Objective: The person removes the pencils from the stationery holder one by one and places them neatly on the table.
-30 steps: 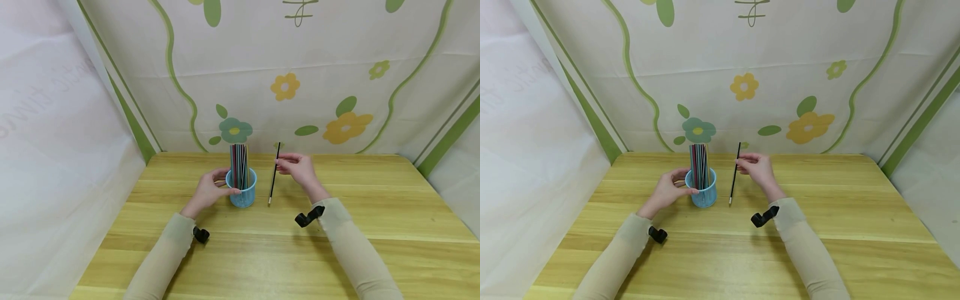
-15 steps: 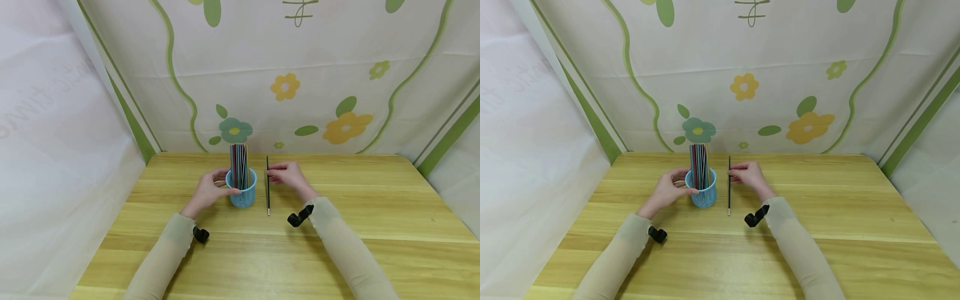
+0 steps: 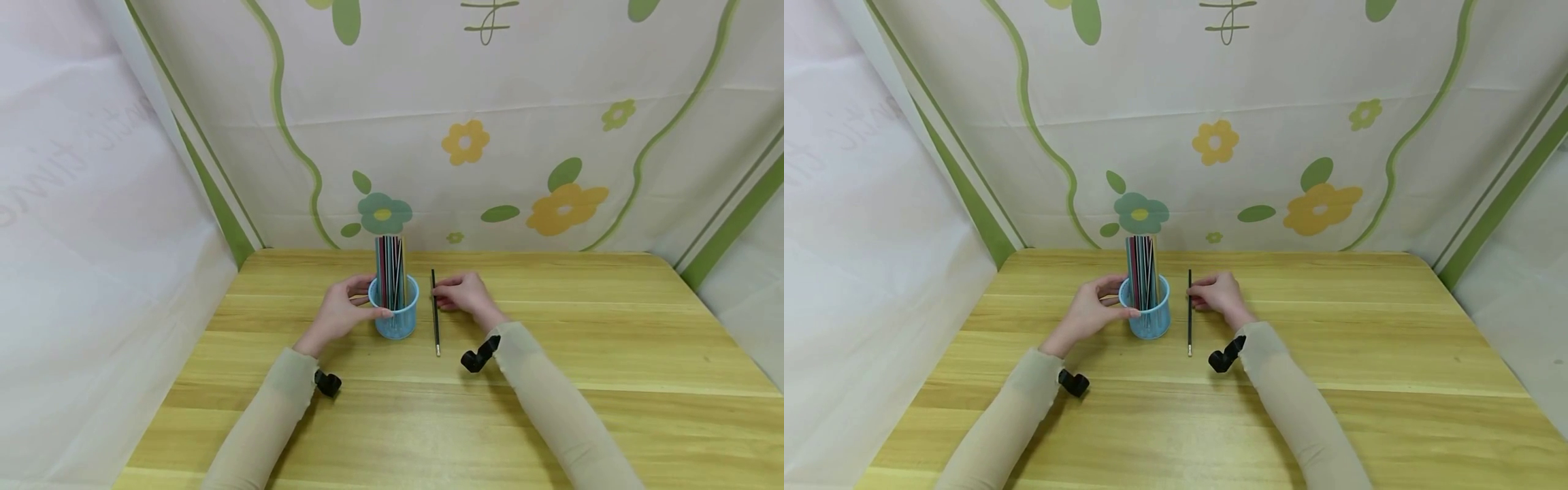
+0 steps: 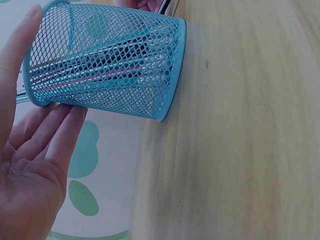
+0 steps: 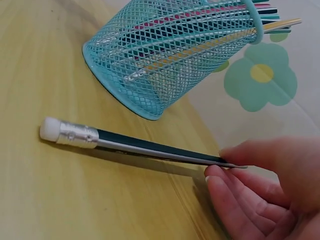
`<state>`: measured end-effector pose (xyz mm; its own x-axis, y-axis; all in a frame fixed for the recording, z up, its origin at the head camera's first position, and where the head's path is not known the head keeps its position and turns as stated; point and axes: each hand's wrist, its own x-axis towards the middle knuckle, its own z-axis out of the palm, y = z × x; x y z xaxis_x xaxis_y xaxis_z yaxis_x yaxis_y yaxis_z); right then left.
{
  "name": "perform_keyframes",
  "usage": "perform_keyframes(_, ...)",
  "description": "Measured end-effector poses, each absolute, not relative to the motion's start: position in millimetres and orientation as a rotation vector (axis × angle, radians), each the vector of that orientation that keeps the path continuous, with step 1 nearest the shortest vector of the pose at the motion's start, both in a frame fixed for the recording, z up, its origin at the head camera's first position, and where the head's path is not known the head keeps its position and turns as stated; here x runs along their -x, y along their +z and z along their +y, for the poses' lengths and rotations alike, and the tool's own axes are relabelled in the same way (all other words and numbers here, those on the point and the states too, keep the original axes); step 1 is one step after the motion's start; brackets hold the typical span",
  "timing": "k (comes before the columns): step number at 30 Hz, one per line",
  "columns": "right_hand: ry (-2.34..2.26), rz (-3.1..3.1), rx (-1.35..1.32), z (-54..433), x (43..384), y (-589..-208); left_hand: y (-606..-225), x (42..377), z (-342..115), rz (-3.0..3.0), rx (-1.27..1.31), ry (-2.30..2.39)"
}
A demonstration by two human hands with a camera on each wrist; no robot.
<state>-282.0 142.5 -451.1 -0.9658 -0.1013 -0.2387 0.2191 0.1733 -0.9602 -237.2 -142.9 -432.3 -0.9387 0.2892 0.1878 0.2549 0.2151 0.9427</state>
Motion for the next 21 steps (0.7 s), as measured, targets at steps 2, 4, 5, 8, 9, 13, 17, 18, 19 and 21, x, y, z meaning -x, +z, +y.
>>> perform_keyframes(2,-1.875,2.198,-0.125,141.5,282.2,-453.1,-432.7,237.3,-143.1,2.429,-0.542,1.871)
perform_keyframes(4,-1.867,2.205,-0.144,140.3,282.4,-454.5,-432.5,237.2,-143.2,2.429,-0.542,1.867)
perform_keyframes(5,-1.859,2.213,-0.147,139.9,282.3,-455.0,-432.4,237.2,-143.2,2.43,-0.541,1.865)
perform_keyframes(8,-1.842,2.236,-0.154,138.9,282.4,-456.1,-431.6,237.1,-143.4,2.425,-0.543,1.86)
perform_keyframes(9,-1.837,2.244,-0.16,138.5,282.4,-456.2,-431.5,237.1,-143.5,2.424,-0.542,1.859)
perform_keyframes(13,-1.818,2.271,-0.158,136.4,281.7,-454.6,-431.7,237.9,-144.2,2.42,-0.548,1.857)
perform_keyframes(17,-1.787,2.302,-0.173,134.6,280.6,-452.2,-431.9,238.2,-145.2,2.425,-0.55,1.846)
perform_keyframes(18,-1.784,2.307,-0.172,134.3,280.4,-452.2,-431.9,238.1,-145.4,2.429,-0.548,1.842)
perform_keyframes(19,-1.781,2.311,-0.172,134.1,280.3,-452.2,-431.8,238.0,-145.5,2.433,-0.545,1.84)
perform_keyframes(21,-1.774,2.32,-0.177,133.9,280.3,-452.5,-431.6,238.0,-145.1,2.436,-0.542,1.838)
